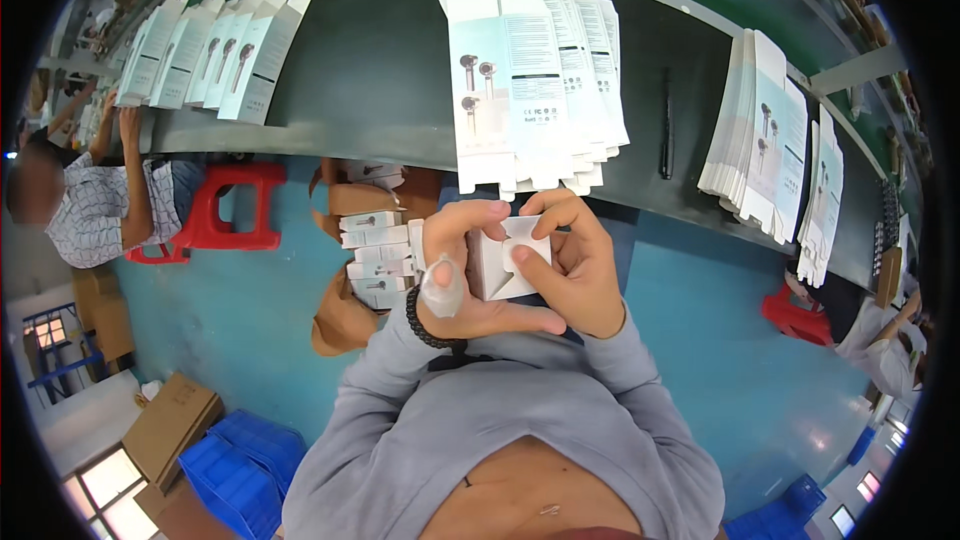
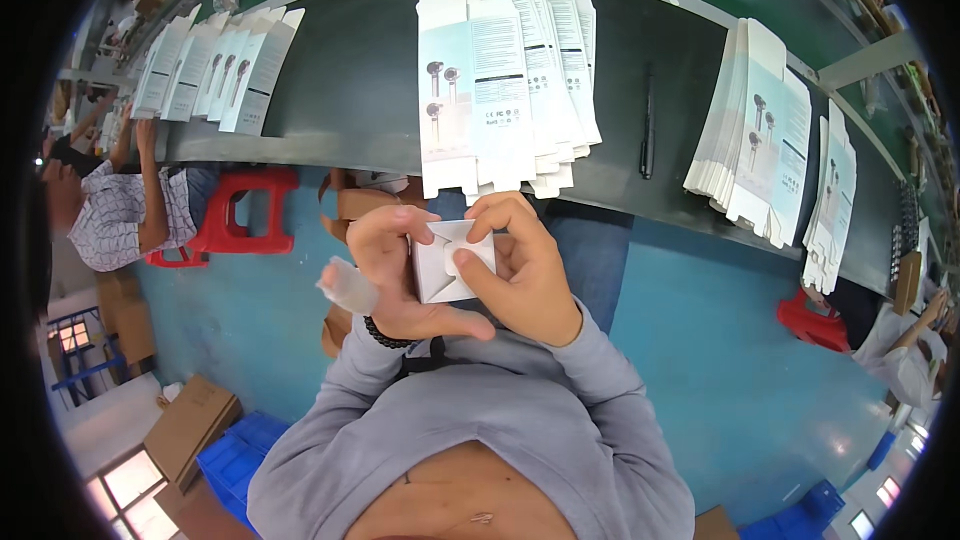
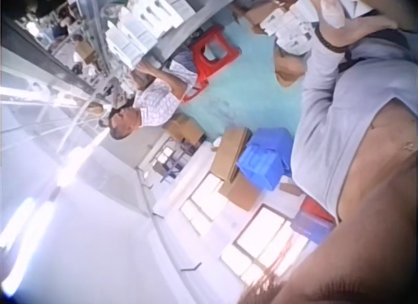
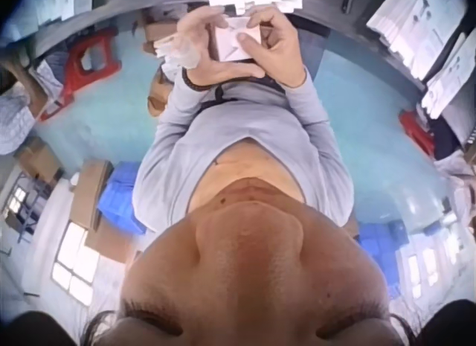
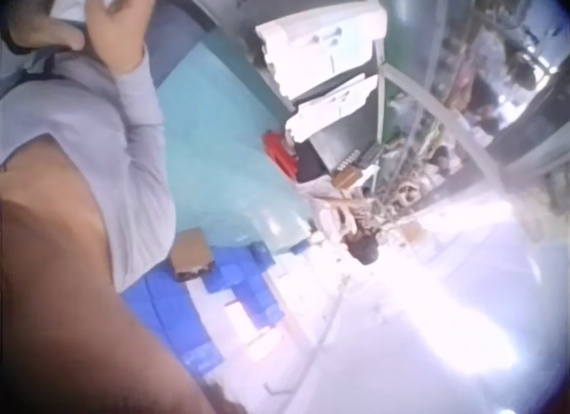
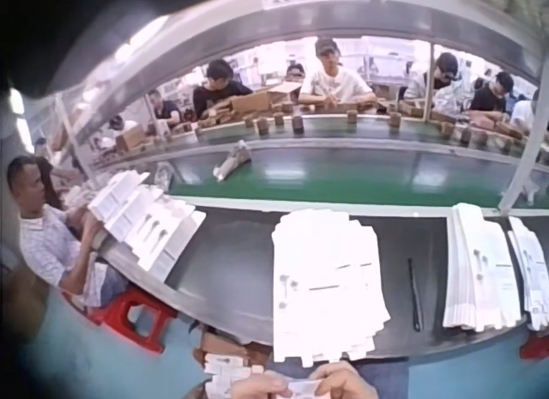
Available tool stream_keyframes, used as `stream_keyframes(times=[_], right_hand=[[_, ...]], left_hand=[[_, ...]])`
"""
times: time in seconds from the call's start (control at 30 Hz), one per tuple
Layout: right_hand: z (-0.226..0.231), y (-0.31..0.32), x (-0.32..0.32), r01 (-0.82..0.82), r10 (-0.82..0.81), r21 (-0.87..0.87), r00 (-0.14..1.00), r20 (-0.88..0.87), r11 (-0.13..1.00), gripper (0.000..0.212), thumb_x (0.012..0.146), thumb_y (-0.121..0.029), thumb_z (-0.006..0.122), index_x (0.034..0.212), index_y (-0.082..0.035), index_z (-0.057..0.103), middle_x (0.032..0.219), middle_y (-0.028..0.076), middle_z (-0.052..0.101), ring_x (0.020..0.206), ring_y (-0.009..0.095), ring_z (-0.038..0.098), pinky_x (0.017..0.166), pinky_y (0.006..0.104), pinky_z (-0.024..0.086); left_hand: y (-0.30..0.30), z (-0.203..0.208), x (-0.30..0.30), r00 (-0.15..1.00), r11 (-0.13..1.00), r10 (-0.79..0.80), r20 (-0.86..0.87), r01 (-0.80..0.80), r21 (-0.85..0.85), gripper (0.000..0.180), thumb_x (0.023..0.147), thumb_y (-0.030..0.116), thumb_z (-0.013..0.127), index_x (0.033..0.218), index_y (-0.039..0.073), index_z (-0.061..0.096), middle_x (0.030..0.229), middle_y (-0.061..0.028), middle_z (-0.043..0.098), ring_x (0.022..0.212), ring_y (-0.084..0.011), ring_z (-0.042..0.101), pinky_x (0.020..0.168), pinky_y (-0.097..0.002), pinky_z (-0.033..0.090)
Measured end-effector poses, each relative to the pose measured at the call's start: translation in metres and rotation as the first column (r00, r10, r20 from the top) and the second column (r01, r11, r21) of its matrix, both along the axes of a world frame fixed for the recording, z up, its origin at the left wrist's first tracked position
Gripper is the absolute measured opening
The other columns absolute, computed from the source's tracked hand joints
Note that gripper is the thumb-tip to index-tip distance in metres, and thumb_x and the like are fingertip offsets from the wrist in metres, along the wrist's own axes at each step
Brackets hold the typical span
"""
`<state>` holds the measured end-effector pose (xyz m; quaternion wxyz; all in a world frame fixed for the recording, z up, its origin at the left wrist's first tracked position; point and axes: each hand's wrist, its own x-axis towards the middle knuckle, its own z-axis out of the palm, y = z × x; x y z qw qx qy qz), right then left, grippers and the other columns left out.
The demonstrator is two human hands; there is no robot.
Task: Folding and assembling cardboard product boxes at an assembly line.
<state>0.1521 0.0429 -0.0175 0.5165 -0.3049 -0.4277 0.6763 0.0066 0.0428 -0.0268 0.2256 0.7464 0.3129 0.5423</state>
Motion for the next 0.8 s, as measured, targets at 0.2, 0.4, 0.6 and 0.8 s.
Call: stream_keyframes(times=[0.2,0.4,0.6,0.8], right_hand=[[-0.005,-0.001,-0.003,-0.034,0.036,-0.095,0.999,0.024,0.995,0.029,0.077,0.006,0.054,0.102,-0.003,0.043,0.110,0.010,0.041,0.090,0.010,0.051,0.069,0.0207,0.044],[-0.019,0.006,-0.009,-0.095,0.043,0.284,0.982,0.183,0.954,0.080,0.067,-0.020,0.073,0.133,-0.005,0.030,0.108,0.015,0.054,0.083,0.024,0.060,0.071,0.0300,0.048],[0.005,0.013,-0.012,-0.294,0.007,0.441,0.839,0.545,0.848,0.081,0.061,-0.025,0.079,0.128,-0.002,0.040,0.113,0.018,0.053,0.086,0.028,0.060,0.068,0.0316,0.049],[0.008,0.043,-0.001,-0.194,-0.393,0.689,0.700,0.596,0.699,0.074,0.062,-0.027,0.077,0.125,-0.005,0.044,0.124,0.020,0.045,0.109,0.033,0.046,0.088,0.0389,0.038]], left_hand=[[0.003,0.015,-0.003,0.981,0.996,0.019,-0.193,-0.002,0.086,0.134,0.044,0.039,0.087,0.139,0.029,-0.006,0.119,-0.0166,0.033,0.088,-0.0204,0.044,0.072,-0.0323,0.046],[0.008,0.021,-0.003,0.940,1.000,-0.008,0.340,-0.002,0.029,0.127,0.048,0.035,0.087,0.139,0.007,0.004,0.125,-0.0139,0.032,0.095,-0.0218,0.043,0.075,-0.0328,0.043],[0.010,0.084,-0.077,0.917,0.985,-0.125,-0.380,0.069,-0.157,0.082,0.055,0.031,0.084,0.119,-0.003,0.047,0.113,-0.0259,0.053,0.101,-0.0339,0.054,0.084,-0.0413,0.045],[0.026,0.102,-0.172,0.792,0.739,0.598,0.126,-0.605,0.295,0.081,0.084,0.040,0.058,0.137,0.002,0.010,0.122,-0.0216,0.044,0.109,-0.0291,0.049,0.087,-0.0385,0.045]])
